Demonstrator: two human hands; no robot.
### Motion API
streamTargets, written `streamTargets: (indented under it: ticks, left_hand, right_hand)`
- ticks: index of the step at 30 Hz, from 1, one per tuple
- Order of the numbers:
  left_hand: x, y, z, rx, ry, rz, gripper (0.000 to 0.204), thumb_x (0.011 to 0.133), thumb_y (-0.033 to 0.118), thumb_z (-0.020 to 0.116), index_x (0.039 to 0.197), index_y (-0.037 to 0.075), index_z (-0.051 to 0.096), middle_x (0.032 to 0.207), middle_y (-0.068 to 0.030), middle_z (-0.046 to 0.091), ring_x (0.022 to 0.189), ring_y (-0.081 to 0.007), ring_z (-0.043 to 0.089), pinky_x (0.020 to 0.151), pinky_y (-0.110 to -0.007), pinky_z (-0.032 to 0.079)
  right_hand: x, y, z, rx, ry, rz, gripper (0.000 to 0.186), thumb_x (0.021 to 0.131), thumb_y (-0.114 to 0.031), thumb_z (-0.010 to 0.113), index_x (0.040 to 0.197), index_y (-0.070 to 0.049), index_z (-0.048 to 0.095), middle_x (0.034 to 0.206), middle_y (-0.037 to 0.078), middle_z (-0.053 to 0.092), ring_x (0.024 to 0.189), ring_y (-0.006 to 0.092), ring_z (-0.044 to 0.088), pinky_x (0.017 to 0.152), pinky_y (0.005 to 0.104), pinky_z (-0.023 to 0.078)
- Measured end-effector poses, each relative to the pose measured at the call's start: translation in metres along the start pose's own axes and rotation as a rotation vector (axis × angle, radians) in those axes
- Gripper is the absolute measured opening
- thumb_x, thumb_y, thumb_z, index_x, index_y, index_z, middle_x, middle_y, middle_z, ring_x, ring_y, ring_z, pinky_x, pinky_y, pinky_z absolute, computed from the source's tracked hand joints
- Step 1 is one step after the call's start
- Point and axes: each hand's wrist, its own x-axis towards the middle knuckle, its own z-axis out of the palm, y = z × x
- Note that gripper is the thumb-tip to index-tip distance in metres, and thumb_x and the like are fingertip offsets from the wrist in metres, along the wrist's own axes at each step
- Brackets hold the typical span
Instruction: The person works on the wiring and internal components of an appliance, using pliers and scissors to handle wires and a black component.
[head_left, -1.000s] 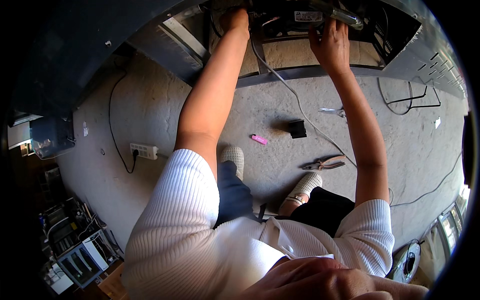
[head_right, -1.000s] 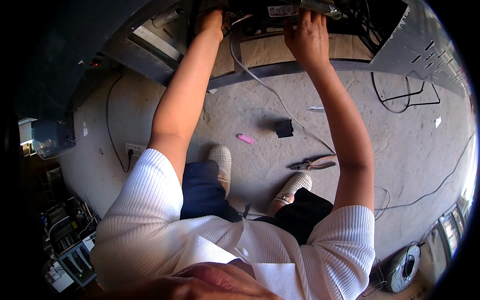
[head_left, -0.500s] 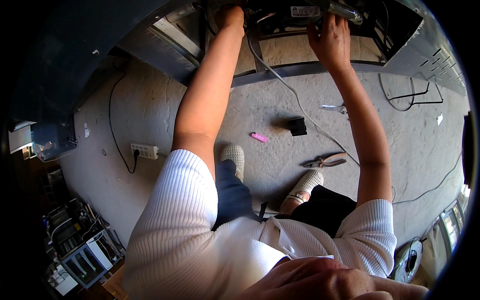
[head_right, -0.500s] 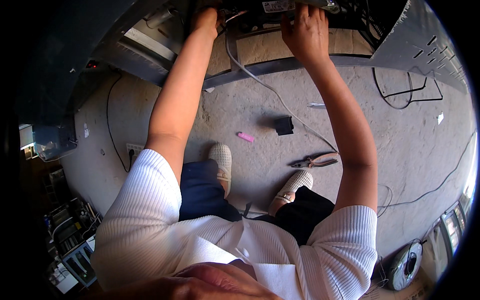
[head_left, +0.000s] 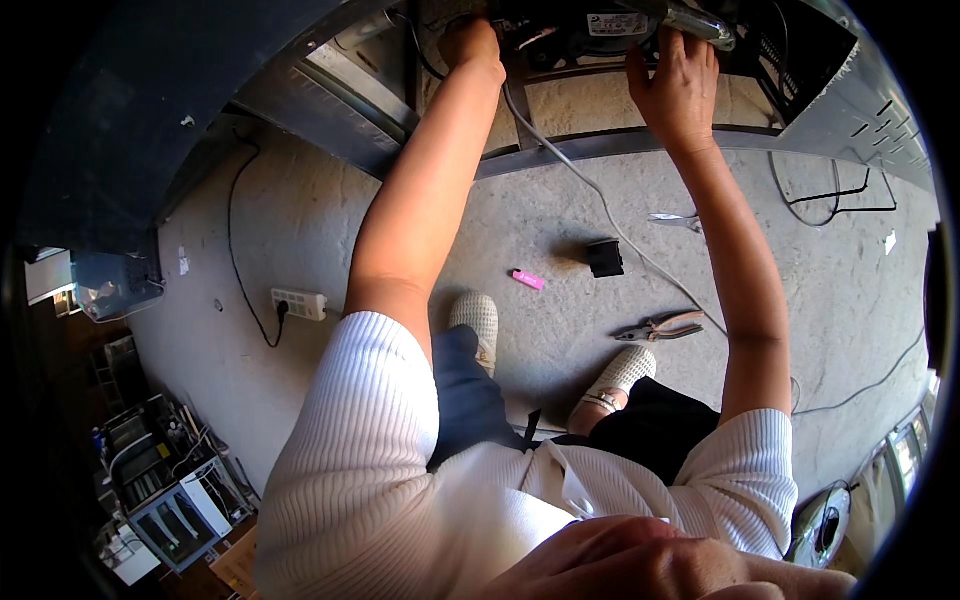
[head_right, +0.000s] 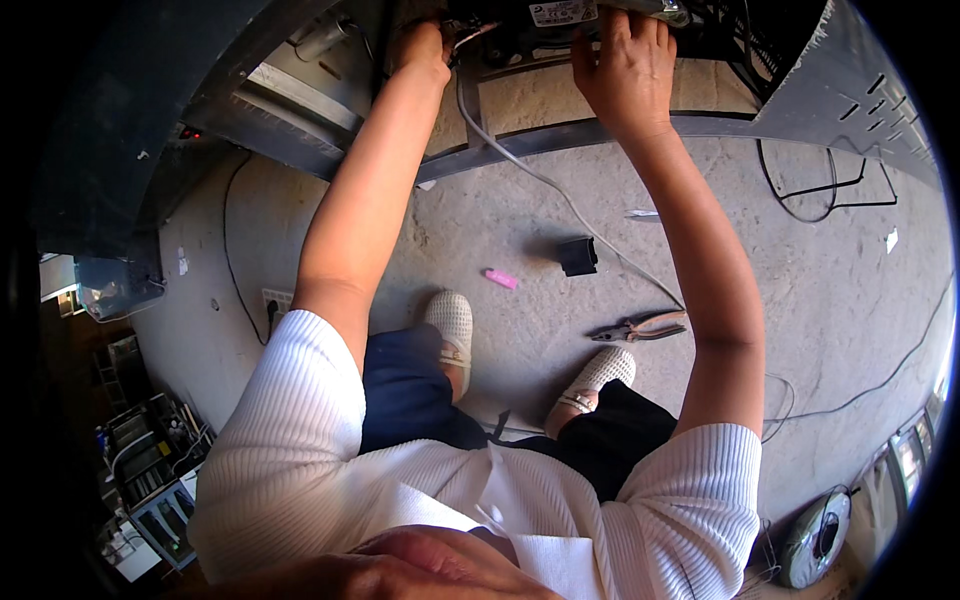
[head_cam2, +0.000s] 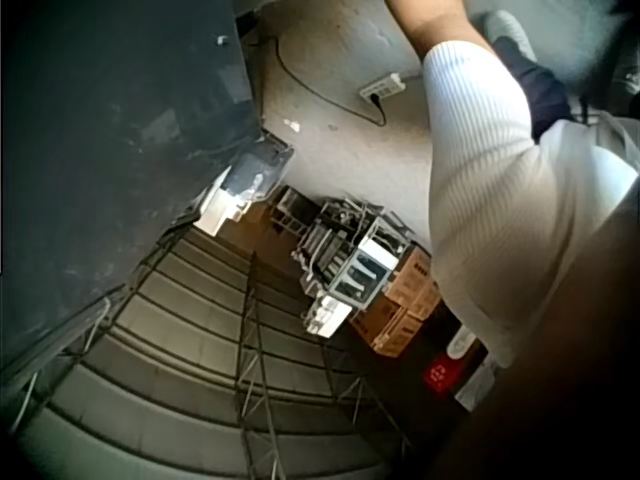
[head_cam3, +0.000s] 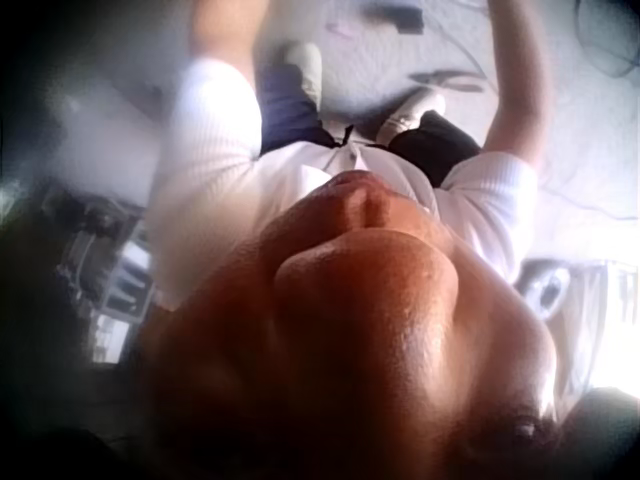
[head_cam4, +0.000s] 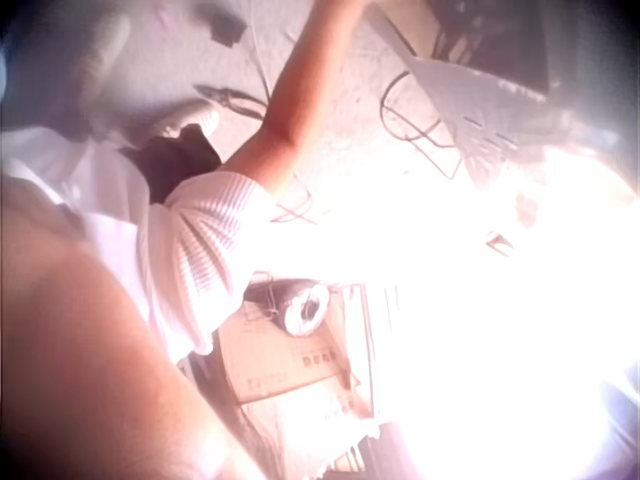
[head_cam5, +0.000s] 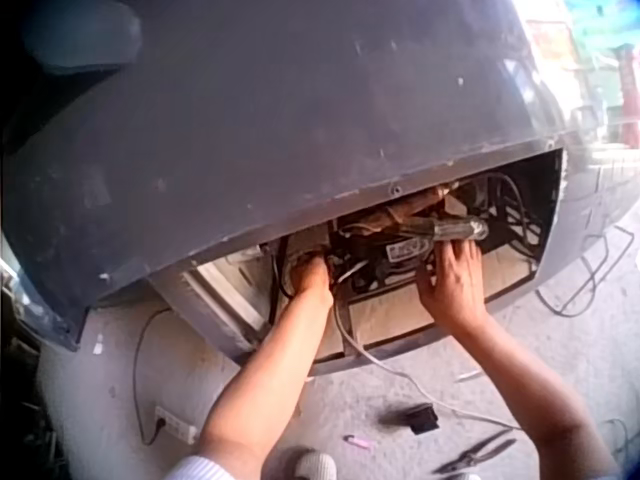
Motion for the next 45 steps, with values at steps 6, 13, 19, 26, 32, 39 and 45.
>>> streamTargets:
  ticks: [6, 13, 19, 26, 32, 39, 45]
  left_hand:
    - [-0.005, 0.011, -0.002, -0.06, -0.056, -0.075, 0.014, 0.084, 0.015, 0.064, 0.071, 0.01, 0.064, 0.062, -0.0019, 0.059, 0.05, -0.0131, 0.054, 0.044, -0.03, 0.039]
    - [-0.003, 0.008, -0.007, -0.052, -0.126, -0.044, 0.014, 0.084, 0.015, 0.063, 0.072, 0.01, 0.063, 0.062, -0.0029, 0.059, 0.05, -0.014, 0.054, 0.044, -0.031, 0.04]
    - [-0.018, 0.009, -0.005, 0.026, -0.063, 0.053, 0.013, 0.084, 0.017, 0.066, 0.08, 0.005, 0.067, 0.068, -0.0051, 0.064, 0.054, -0.0149, 0.057, 0.048, -0.031, 0.043]
    - [-0.029, 0.008, 0.007, 0.132, 0.193, 0.061, 0.033, 0.082, 0.021, 0.071, 0.099, -0.006, 0.069, 0.099, -0.0164, 0.072, 0.09, -0.0253, 0.068, 0.079, -0.038, 0.052]
    - [-0.021, -0.002, 0.002, -0.078, 0.079, 0.087, 0.034, 0.083, 0.02, 0.071, 0.105, -0.005, 0.068, 0.105, -0.014, 0.072, 0.092, -0.0246, 0.068, 0.082, -0.036, 0.053]
    - [-0.024, -0.002, 0.011, -0.116, 0.097, 0.028, 0.029, 0.085, 0.017, 0.069, 0.105, -0.004, 0.068, 0.105, -0.0118, 0.072, 0.092, -0.0231, 0.068, 0.082, -0.035, 0.054]
    - [-0.024, 0.0, 0.01, -0.156, 0.07, -0.006, 0.028, 0.085, 0.017, 0.069, 0.104, -0.004, 0.068, 0.103, -0.0119, 0.072, 0.09, -0.0232, 0.068, 0.081, -0.035, 0.054]
  right_hand:
    - [-0.003, 0.004, 0.002, -0.002, -0.003, -0.011, 0.049, 0.084, -0.026, 0.071, 0.124, -0.002, 0.054, 0.105, 0.021, 0.055, 0.092, 0.0401, 0.056, 0.078, 0.0489, 0.046]
    - [-0.001, 0.0, 0.0, 0.014, -0.023, 0.023, 0.048, 0.084, -0.025, 0.071, 0.123, -0.002, 0.054, 0.104, 0.022, 0.056, 0.09, 0.0401, 0.058, 0.076, 0.0484, 0.048]
    - [0.002, -0.001, -0.002, 0.074, 0.008, 0.027, 0.047, 0.084, -0.023, 0.071, 0.123, -0.002, 0.055, 0.106, 0.023, 0.057, 0.09, 0.0423, 0.059, 0.076, 0.0491, 0.05]
    - [-0.002, 0.001, 0.0, 0.085, -0.017, 0.047, 0.048, 0.084, -0.023, 0.07, 0.125, -0.004, 0.054, 0.11, 0.023, 0.056, 0.092, 0.0429, 0.06, 0.076, 0.0493, 0.051]
    - [-0.003, 0.001, 0.002, 0.111, -0.018, 0.046, 0.046, 0.085, -0.023, 0.07, 0.124, -0.005, 0.054, 0.111, 0.023, 0.055, 0.089, 0.0427, 0.061, 0.074, 0.0495, 0.051]
    - [-0.004, 0.004, 0.002, 0.105, -0.025, 0.059, 0.04, 0.085, -0.023, 0.07, 0.118, -0.005, 0.056, 0.107, 0.023, 0.056, 0.087, 0.0419, 0.061, 0.073, 0.0492, 0.051]
    - [-0.004, 0.003, 0.002, 0.092, -0.025, 0.058, 0.039, 0.084, -0.023, 0.07, 0.116, -0.005, 0.057, 0.106, 0.022, 0.057, 0.085, 0.0408, 0.062, 0.073, 0.0485, 0.052]
